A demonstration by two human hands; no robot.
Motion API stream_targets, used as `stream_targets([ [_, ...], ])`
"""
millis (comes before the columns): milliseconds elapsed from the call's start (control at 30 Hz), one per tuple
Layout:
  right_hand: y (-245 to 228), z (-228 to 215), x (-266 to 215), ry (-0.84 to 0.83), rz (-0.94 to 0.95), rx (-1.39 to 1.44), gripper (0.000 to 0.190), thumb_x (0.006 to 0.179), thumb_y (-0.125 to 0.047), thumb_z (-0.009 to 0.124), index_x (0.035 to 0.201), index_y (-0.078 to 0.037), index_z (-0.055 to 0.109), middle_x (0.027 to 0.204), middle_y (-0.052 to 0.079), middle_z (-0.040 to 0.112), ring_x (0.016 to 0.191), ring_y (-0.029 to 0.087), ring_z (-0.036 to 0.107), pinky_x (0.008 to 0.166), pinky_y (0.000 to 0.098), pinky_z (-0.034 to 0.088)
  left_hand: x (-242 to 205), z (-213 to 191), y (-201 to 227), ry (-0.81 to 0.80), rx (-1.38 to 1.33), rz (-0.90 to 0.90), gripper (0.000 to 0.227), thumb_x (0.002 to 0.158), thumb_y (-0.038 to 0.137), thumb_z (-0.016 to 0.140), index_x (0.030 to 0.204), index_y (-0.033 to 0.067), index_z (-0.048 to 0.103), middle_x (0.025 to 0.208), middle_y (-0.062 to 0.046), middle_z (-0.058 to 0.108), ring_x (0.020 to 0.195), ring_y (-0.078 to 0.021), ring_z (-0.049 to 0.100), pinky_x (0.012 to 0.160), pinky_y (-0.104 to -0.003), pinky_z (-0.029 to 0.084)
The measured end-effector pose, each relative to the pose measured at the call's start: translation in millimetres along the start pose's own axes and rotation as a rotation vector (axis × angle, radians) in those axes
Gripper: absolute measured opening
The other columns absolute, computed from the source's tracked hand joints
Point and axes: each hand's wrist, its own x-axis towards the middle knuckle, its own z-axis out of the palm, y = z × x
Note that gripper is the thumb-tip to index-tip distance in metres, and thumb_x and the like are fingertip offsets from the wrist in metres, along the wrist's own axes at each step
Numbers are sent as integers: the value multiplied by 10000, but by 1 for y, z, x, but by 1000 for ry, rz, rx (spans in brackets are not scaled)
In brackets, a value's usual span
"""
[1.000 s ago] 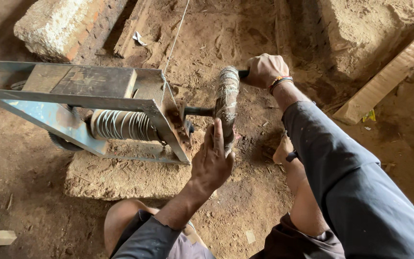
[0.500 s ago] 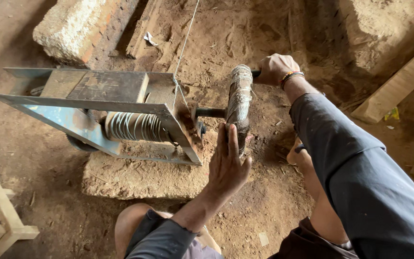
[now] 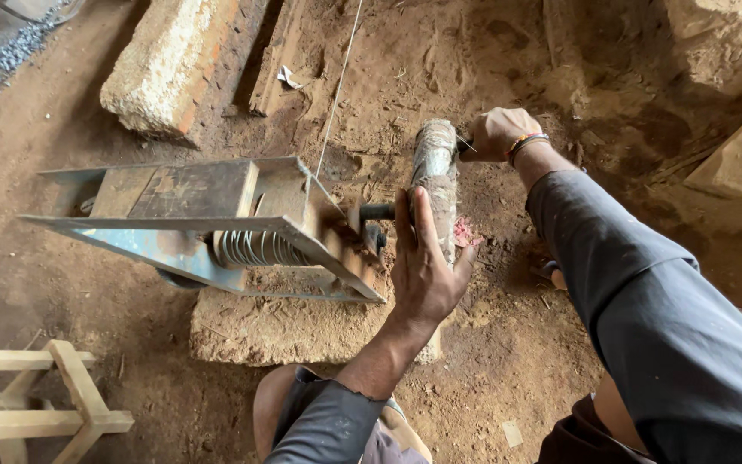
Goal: The person operates a manual hand-cranked winch to pull a cord, using their hands to turn the spindle handle repeatedly.
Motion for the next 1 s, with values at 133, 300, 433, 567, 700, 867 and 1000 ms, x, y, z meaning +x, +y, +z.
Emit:
stream_targets([
  [133,0,8,-2,-16,-14,87,511,810,-668,669,1021,-217,783,910,118,744,870,308,719,753,446,584,15,6,-3,-57,22,-139,1100,827,218,835,1591,2,73,1551,-443,274,1446,-561,361,1016,-583,532],
  [300,-7,14,0,-117,42,54,595,882,-733,610,1010,-177,779,852,103,742,778,258,717,697,411,591,29,8,-7,-72,92,-178,1081,836,215,821,1606,37,84,1566,-397,304,1437,-533,412,1043,-575,538],
  [433,-5,27,-4,-57,46,155,529,805,-703,691,1026,-228,771,821,100,720,741,263,687,675,407,561,47,10,-12,-174,112,-286,1054,872,224,807,1615,61,78,1565,-401,291,1406,-520,428,1018,-576,542],
  [567,-3,53,5,-51,3,70,548,906,-718,618,960,-197,781,780,83,700,699,246,677,632,393,544,66,6,-13,-238,147,-317,1058,829,182,798,1602,70,84,1531,-410,293,1295,-514,510,891,-521,607],
  [700,-6,96,12,69,-54,20,377,977,-574,560,924,-231,708,711,33,663,613,217,646,558,394,521,91,5,-13,-373,128,-470,988,836,107,702,1619,90,100,1511,-360,355,1014,-371,684,677,-385,672],
  [867,-15,133,5,195,-11,115,263,1043,-414,505,952,-224,662,736,12,628,638,192,600,584,369,491,112,9,-19,-434,129,-492,946,833,71,662,1606,62,116,1345,-305,481,716,-237,678,506,-299,598],
  [1000,-29,150,-16,353,-65,116,292,930,-402,585,1078,-158,649,931,53,640,859,213,598,766,399,457,129,16,-23,-577,138,-594,905,884,94,589,1642,71,96,1017,-186,687,557,-165,542,416,-270,441],
])
